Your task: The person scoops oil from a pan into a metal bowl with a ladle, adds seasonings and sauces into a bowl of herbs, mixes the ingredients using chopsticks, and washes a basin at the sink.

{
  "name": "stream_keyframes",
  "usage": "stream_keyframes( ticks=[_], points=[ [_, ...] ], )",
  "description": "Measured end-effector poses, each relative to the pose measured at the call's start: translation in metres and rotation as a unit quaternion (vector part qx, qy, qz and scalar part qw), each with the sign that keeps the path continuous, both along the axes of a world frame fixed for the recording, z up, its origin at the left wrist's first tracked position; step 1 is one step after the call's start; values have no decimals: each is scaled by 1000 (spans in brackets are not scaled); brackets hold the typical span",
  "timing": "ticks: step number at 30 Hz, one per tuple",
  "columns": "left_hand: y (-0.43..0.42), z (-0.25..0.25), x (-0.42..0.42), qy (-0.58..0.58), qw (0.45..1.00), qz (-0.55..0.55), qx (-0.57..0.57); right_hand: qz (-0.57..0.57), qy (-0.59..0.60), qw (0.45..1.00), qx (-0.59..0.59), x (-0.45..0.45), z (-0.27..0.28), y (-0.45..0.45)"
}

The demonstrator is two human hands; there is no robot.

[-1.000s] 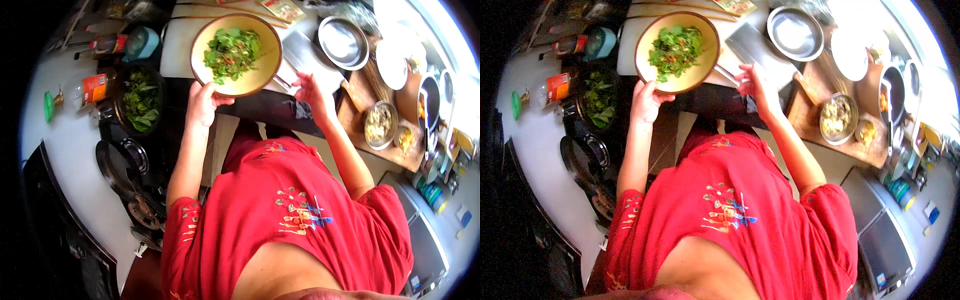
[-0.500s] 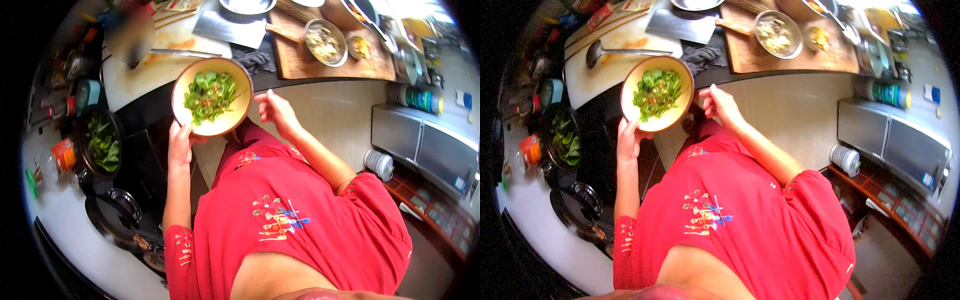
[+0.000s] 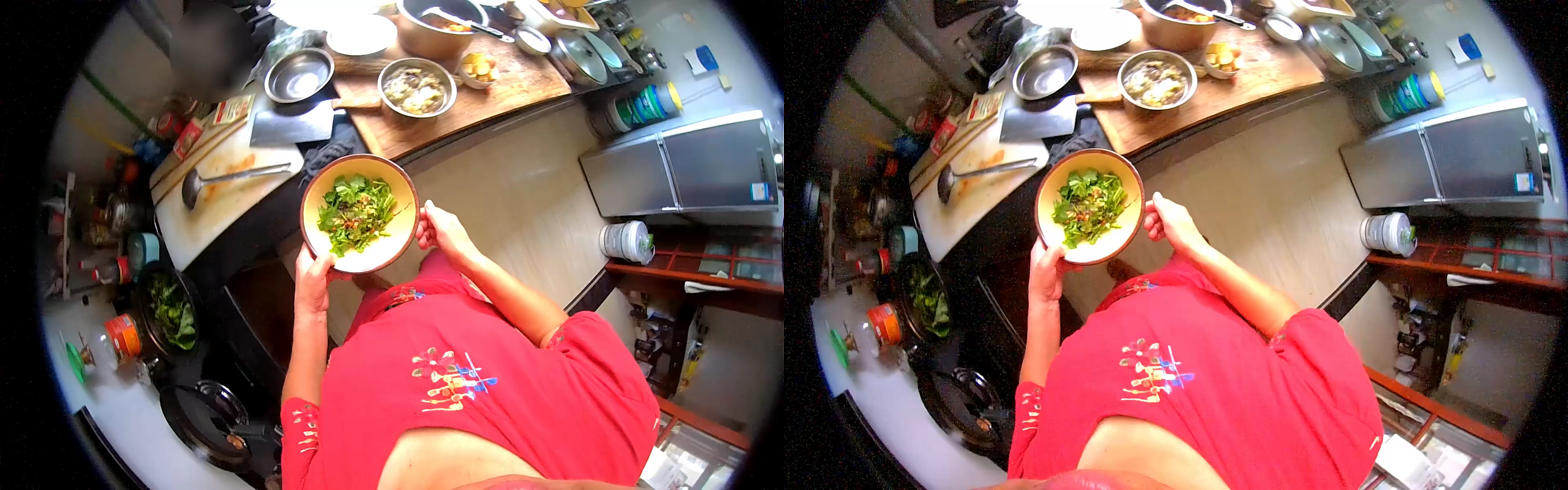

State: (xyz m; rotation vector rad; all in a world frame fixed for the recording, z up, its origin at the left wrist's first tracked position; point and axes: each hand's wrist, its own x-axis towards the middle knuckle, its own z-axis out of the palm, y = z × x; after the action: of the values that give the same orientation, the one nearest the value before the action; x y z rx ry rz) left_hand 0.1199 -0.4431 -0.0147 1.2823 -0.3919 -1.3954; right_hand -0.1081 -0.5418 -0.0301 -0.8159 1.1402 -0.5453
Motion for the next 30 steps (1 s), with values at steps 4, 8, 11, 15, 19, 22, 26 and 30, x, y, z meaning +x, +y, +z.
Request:
stream_keyframes(
  ticks=[4, 8, 11, 15, 19, 22, 26, 30],
  points=[
    [-41, 7, -48, -3, 998, -60, -4, -49, -10, 998, 24, -59, -5, -10],
    [-89, 3, -114, -3, 992, -125, 21, -113, -21, 993, 19, -134, -15, -17],
    [-128, 3, -179, 19, 986, -164, 23, -150, 2, 989, 3, -202, -14, -33],
    [-182, 3, -267, 45, 981, -190, 19, -197, 25, 980, -10, -300, -17, -71],
    [-224, 0, -338, 63, 975, -210, 41, -257, 8, 966, -2, -375, -2, -104],
    [-249, 3, -368, 69, 973, -212, 53, -267, 1, 964, -1, -406, 3, -118],
    [-287, -13, -392, 65, 976, -197, 70, -284, -18, 958, 24, -425, -12, -127],
    [-339, -41, -407, 89, 982, -161, 53, -272, -28, 960, 57, -429, -19, -134]
  ],
)
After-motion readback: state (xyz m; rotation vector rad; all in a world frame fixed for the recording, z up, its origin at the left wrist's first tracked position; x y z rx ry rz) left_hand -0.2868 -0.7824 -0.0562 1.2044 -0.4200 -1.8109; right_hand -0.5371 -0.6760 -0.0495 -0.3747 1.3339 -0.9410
